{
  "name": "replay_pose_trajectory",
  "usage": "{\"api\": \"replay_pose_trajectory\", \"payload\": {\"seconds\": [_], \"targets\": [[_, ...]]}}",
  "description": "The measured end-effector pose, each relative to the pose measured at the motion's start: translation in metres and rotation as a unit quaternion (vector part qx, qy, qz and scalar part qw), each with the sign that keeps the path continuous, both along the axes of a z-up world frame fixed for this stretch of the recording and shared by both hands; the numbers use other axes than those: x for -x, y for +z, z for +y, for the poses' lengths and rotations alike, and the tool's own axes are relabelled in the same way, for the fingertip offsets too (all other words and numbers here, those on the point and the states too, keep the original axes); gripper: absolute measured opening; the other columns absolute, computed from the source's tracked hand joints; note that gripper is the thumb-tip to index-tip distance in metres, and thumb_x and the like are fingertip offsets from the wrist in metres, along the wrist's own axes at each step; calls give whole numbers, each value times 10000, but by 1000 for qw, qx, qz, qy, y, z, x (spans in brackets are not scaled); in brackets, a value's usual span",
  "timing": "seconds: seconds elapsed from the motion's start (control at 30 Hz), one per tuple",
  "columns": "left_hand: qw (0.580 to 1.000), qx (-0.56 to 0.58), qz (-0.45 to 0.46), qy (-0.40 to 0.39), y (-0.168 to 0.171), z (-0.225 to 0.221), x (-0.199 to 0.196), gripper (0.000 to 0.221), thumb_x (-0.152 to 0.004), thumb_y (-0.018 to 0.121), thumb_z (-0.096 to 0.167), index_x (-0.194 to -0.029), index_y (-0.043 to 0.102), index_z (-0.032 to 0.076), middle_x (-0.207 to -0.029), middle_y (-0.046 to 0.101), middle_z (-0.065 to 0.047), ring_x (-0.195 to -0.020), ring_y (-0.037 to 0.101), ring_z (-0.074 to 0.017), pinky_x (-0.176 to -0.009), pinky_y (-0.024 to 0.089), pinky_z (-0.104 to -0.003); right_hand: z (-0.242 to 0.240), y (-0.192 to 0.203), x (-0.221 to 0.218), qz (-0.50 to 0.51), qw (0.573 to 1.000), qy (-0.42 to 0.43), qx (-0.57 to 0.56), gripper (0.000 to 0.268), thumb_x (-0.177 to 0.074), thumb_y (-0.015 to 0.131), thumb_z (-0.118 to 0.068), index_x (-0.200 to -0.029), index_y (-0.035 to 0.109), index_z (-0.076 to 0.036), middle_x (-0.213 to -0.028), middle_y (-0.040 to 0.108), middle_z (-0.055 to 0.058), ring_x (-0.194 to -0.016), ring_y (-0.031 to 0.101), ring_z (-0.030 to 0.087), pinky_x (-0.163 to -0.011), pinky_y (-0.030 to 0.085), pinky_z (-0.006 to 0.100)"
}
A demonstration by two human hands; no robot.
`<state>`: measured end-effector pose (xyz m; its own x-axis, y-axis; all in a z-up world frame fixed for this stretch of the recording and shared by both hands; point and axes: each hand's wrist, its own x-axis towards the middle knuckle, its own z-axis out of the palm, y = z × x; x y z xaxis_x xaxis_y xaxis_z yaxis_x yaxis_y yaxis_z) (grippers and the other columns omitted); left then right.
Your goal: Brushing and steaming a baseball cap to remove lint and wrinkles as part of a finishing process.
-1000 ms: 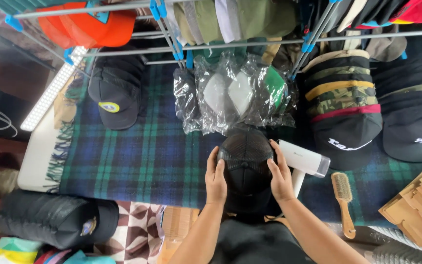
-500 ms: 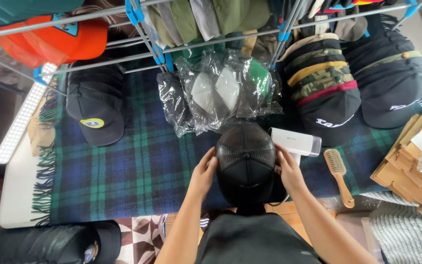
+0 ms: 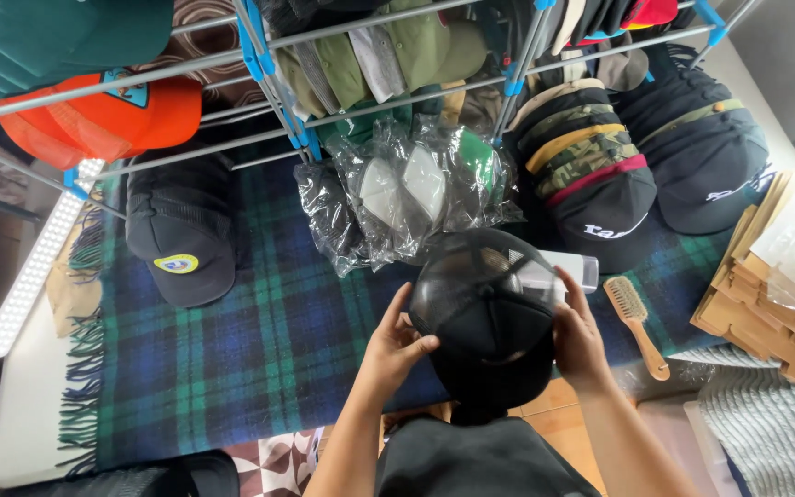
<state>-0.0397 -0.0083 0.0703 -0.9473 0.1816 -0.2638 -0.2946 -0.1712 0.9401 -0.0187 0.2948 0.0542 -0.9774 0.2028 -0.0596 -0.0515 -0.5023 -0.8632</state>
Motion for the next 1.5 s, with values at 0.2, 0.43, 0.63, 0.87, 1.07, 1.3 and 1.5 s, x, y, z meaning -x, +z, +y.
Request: {"api": "replay_pose_trajectory", "payload": {"seconds": [0.2,0.43,0.63,0.87,1.07,1.3,1.5], "targets": [[978,169,34,-117,4,4,-6,734,-751,940,355,-1419,639,317,-812,715,-1,-713,685,-117,-667,587,-274,26,26,-18,78,997,5,-15,621,-918,459,13,-1535,393,9,-1049,649,170,-908,656,243,-841,542,376],[964,18,56,-261,23,25,-46,190,-851,852,116,-928,678,123,-964,665,23,-865,613,-66,-798,518,-232,79,59,-64,20,945,57,-322,173,-941,548,-55,-1098,609,-17,-1073,616,163,-913,612,247,-792,481,332],[939,132,-37,-314,-12,24,-69,140,-917,789,214,-895,664,155,-807,649,67,-790,553,-42,-778,484,-242,59,52,-56,-329,923,90,-178,284,-1047,406,-28,-998,678,37,-811,607,155,-695,545,219,-667,401,311],[996,25,-84,6,-53,7,-49,133,-935,722,205,-1009,720,95,-921,723,13,-899,636,-94,-880,495,-260,19,1,20,-343,933,22,-110,226,-1033,598,-129,-1244,676,-142,-966,649,18,-858,610,127,-737,493,257],[951,-233,-152,134,-121,42,-50,154,-952,719,147,-1077,651,89,-944,670,-64,-838,626,-158,-750,511,-268,32,-87,32,-218,966,113,82,161,-972,642,-98,-1129,631,-64,-964,695,145,-876,689,284,-792,547,372],[923,-250,-134,260,-105,54,-36,200,-937,729,112,-1116,642,93,-993,676,-52,-899,639,-152,-860,511,-276,18,-66,27,-221,966,111,82,181,-1000,635,-148,-1156,619,-59,-954,683,119,-867,683,239,-796,546,343],[936,44,-112,330,-115,70,-33,362,-1003,678,447,-1152,714,119,-936,690,-67,-908,606,-178,-855,511,-370,-10,-46,30,-241,970,3,23,138,-1054,629,-134,-1138,628,-24,-1033,672,70,-1056,669,191,-1020,524,371]]}}
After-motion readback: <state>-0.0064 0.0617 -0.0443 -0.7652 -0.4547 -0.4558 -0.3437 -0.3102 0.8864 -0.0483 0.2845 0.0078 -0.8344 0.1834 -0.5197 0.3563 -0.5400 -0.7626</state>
